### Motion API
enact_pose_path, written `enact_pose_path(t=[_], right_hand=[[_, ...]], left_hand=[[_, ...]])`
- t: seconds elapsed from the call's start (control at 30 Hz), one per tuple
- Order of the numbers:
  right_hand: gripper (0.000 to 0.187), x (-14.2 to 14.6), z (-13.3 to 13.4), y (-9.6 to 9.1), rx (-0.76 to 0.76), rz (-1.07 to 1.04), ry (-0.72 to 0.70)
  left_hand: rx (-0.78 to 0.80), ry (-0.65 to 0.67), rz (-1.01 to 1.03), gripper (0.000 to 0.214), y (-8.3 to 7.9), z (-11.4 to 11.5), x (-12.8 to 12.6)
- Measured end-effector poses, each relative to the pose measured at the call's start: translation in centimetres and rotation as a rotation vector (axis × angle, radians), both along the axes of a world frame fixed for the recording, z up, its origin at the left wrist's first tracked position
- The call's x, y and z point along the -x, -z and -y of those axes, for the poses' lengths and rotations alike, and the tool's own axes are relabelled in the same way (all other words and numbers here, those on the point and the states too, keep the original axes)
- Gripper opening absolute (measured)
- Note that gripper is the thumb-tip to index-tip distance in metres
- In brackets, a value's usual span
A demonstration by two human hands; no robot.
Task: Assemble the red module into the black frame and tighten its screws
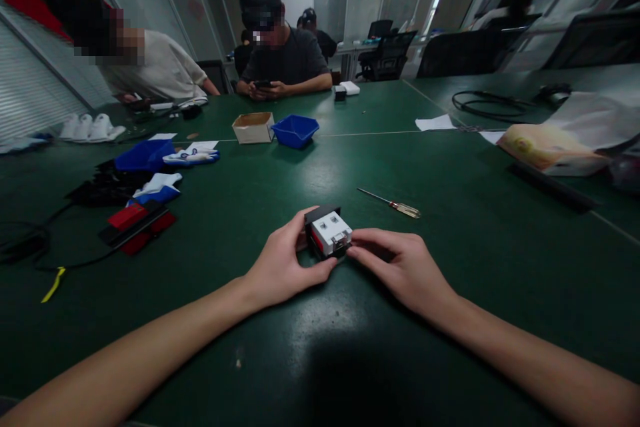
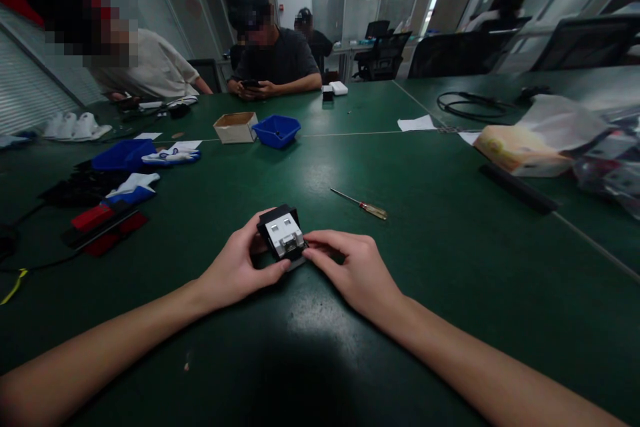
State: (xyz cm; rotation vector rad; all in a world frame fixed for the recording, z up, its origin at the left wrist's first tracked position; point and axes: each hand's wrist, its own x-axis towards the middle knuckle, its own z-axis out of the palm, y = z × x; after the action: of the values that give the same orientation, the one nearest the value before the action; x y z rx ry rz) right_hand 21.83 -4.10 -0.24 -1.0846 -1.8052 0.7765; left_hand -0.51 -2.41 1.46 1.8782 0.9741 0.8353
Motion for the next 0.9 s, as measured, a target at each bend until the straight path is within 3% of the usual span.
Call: enact_pose_path(t=[0.17, 0.47, 0.9], right_hand=[[0.020, 0.0, 0.3, 0.0, -0.005, -0.041, 0.014], [0.019, 0.3, 0.3, 0.0, 0.015, -0.067, 0.014], [0.017, 0.8, 0.6, -0.1, 0.048, -0.129, 0.067]], left_hand=[[0.082, -0.084, 0.059, 0.062, -0.1, 0.7, -0.7], [0.162, -0.042, 0.123, 0.060, -0.1, 0.6, -0.5], [0.120, -0.177, 0.040, 0.059, -0.4, 1.0, -1.5]])
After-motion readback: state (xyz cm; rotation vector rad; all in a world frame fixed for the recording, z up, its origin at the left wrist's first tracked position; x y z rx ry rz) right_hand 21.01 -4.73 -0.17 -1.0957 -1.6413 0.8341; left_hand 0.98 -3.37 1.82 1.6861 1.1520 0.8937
